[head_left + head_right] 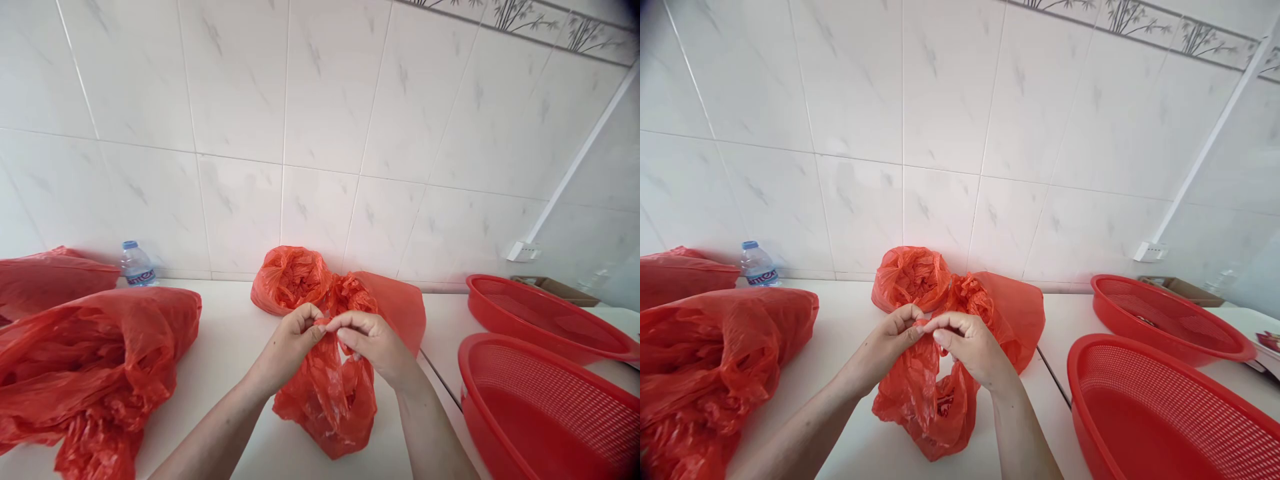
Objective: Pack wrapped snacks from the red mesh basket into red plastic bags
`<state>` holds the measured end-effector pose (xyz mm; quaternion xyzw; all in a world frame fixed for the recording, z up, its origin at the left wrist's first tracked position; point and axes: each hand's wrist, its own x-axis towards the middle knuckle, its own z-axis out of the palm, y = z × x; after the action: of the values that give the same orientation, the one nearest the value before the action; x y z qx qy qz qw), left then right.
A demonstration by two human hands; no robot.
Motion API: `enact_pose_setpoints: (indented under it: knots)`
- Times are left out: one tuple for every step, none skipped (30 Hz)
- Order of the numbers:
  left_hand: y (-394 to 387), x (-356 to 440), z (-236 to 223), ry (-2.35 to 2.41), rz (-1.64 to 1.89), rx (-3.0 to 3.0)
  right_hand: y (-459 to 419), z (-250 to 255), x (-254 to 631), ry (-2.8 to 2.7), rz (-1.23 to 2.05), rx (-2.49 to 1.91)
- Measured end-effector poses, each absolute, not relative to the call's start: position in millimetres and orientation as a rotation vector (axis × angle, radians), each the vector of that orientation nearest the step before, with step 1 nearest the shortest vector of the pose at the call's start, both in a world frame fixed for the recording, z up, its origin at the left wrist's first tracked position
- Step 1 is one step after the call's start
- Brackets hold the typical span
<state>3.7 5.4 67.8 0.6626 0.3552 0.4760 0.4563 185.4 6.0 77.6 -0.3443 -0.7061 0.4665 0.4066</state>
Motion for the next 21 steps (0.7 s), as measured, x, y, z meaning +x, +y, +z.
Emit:
enact_pose_setpoints:
  knots:
    - [5, 5, 68, 0.9, 1.193, 1.638, 6, 78, 184, -1.781, 1.11, -0.943]
    - [4, 6, 68, 0.934, 1.209, 1.657, 7, 78, 183, -1.781, 1.039, -1.017]
    - [2, 8, 68, 0.973, 1.219, 1.689, 7, 78, 182, -1.788, 0.964, -1.084]
    - [1, 9, 68, 1.017, 1.22, 1.731, 8, 78, 181, -1.802, 0.895, -1.142]
    - [0, 9, 68, 1.067, 1.216, 1.786, 9, 77, 180, -1.818, 0.843, -1.182]
    - [-1, 10, 68, 1.123, 1.205, 1.852, 9, 77, 180, -1.829, 0.825, -1.2]
    - [-1, 10, 67, 1.18, 1.195, 1.929, 9, 77, 180, -1.83, 0.842, -1.198]
    - [-1, 10, 67, 1.228, 1.189, 2.018, 10, 77, 181, -1.823, 0.883, -1.174]
    - [0, 10, 66, 1.252, 1.194, 2.116, 10, 77, 182, -1.809, 0.942, -1.13]
    - [1, 9, 65, 1.249, 1.209, 2.221, 10, 77, 183, -1.791, 1.017, -1.069]
    - [2, 9, 65, 1.221, 1.236, 2.329, 11, 77, 184, -1.769, 1.094, -0.997]
    - [2, 8, 64, 1.179, 1.267, 2.43, 13, 75, 186, -1.74, 1.162, -0.931]
    - [0, 7, 64, 1.138, 1.285, 2.52, 16, 73, 187, -1.712, 1.204, -0.892]
    - [-3, 6, 63, 1.107, 1.278, 2.595, 20, 70, 188, -1.692, 1.201, -0.904]
    - [-7, 6, 63, 1.079, 1.249, 2.657, 26, 64, 190, -1.678, 1.154, -0.965]
    - [-14, 5, 63, 1.044, 1.195, 2.708, 33, 58, 191, -1.663, 1.072, -1.055]
    - [-22, 5, 63, 0.988, 1.117, 2.75, 41, 50, 192, -1.646, 0.973, -1.152]
    - [-32, 4, 63, 0.917, 1.022, 2.777, 50, 41, 193, -1.623, 0.883, -1.236]
    - [-42, 3, 64, 0.835, 0.916, 2.787, 58, 31, 195, -1.594, 0.817, -1.295]
    - [-51, 2, 64, 0.759, 0.809, 2.777, 66, 22, 196, -1.566, 0.783, -1.33]
    - [-60, 1, 65, 0.711, 0.716, 2.749, 72, 13, 198, -1.547, 0.776, -1.349]
